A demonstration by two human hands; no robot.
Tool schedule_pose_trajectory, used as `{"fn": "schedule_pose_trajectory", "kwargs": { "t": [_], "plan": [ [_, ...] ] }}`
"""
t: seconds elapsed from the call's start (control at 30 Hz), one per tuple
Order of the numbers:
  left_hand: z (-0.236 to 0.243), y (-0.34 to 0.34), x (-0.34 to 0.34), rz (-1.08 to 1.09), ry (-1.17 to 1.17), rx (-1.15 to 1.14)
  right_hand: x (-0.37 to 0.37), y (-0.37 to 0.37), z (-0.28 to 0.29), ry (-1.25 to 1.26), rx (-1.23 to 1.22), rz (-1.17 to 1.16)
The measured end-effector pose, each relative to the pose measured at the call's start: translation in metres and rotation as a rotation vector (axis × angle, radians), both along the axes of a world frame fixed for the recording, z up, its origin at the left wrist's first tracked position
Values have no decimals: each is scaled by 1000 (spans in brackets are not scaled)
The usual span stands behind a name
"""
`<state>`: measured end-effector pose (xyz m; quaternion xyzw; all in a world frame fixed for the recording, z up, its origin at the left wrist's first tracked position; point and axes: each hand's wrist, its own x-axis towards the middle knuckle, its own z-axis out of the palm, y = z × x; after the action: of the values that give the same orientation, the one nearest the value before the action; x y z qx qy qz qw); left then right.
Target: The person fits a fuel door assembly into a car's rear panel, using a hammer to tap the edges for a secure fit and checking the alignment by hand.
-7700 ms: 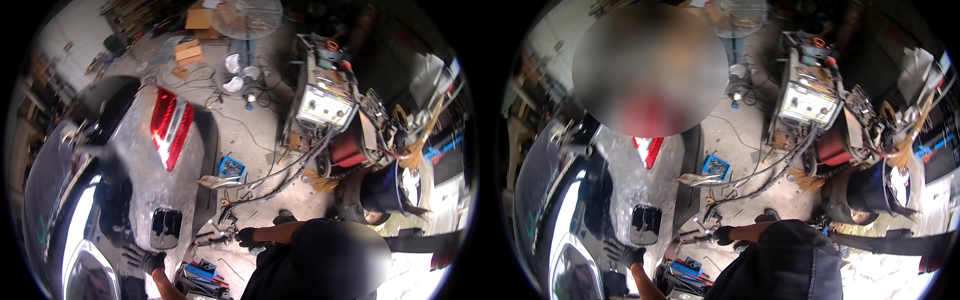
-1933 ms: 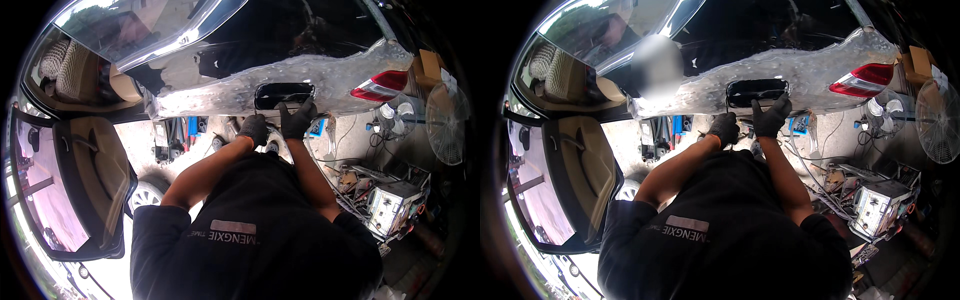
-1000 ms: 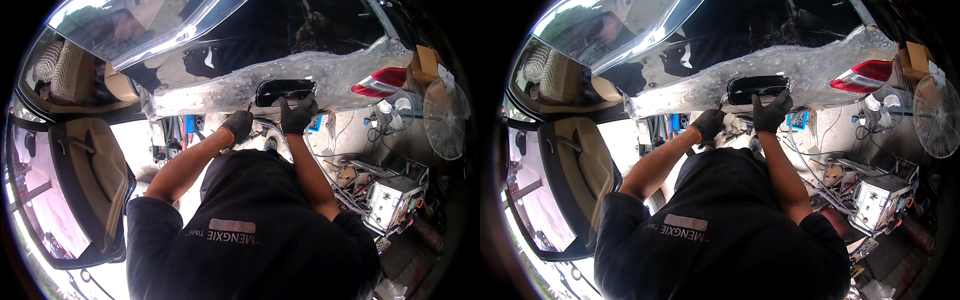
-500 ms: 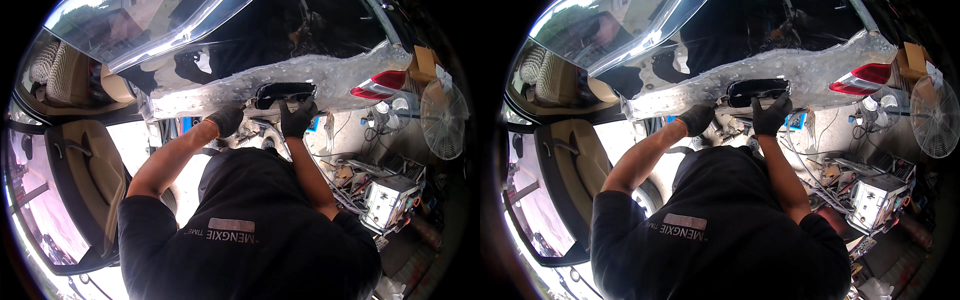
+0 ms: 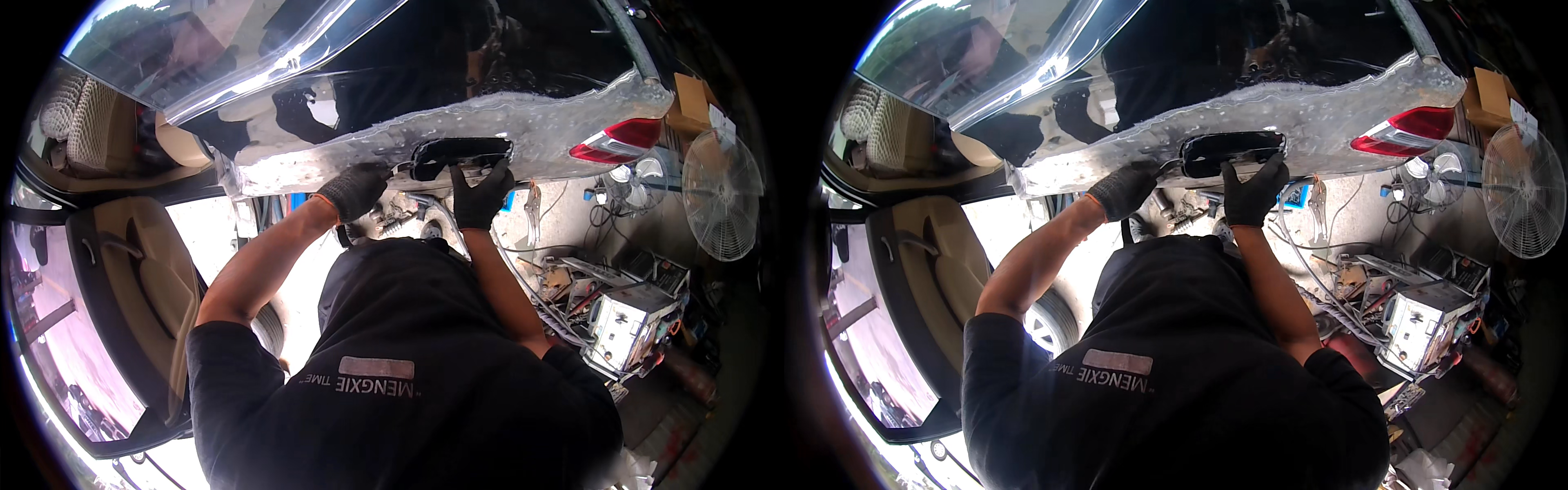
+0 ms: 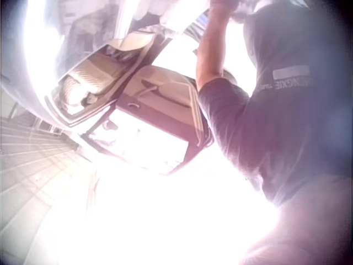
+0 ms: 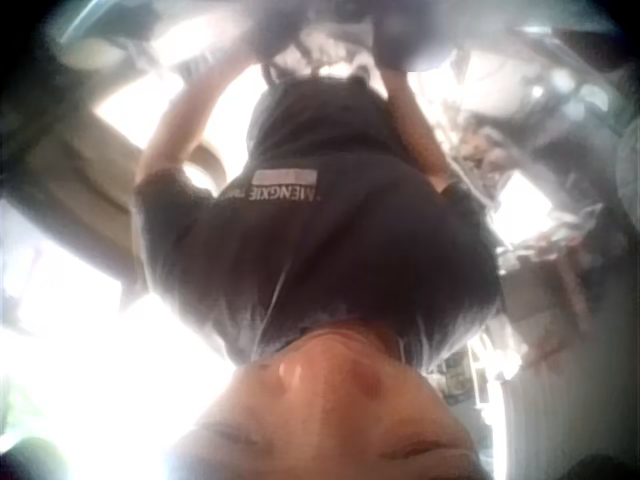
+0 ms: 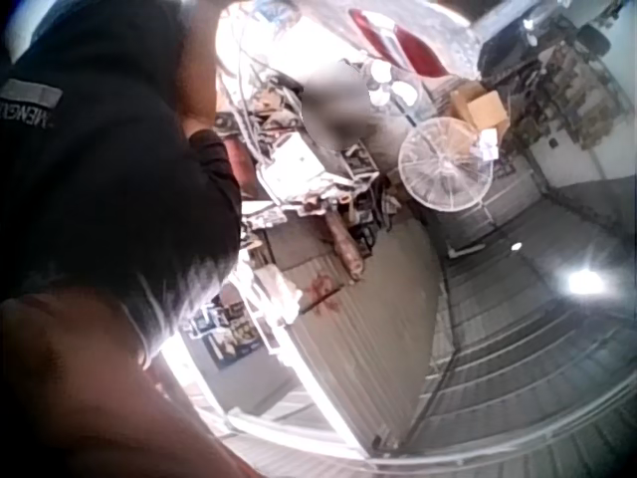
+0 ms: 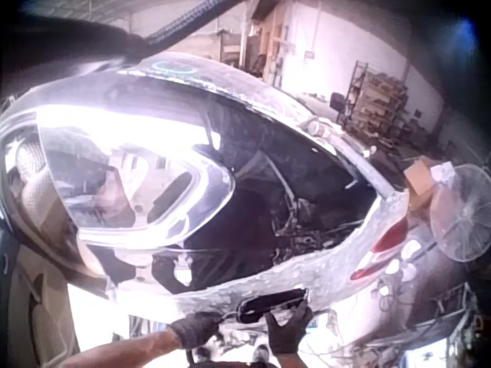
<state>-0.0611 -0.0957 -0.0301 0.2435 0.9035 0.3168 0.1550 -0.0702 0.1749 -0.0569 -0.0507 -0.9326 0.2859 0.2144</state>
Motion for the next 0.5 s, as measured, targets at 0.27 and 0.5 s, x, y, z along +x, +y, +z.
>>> {"fn": "schedule_pose_trajectory", "kwargs": {
  "t": [0.27,0.5],
  "plan": [
    [10,-7,-3,-44,98,-17,2,1,3,-23,-14,24],
    [9,-2,0,10,37,-36,-2,1,-2,21,-8,21]
  ]
}}
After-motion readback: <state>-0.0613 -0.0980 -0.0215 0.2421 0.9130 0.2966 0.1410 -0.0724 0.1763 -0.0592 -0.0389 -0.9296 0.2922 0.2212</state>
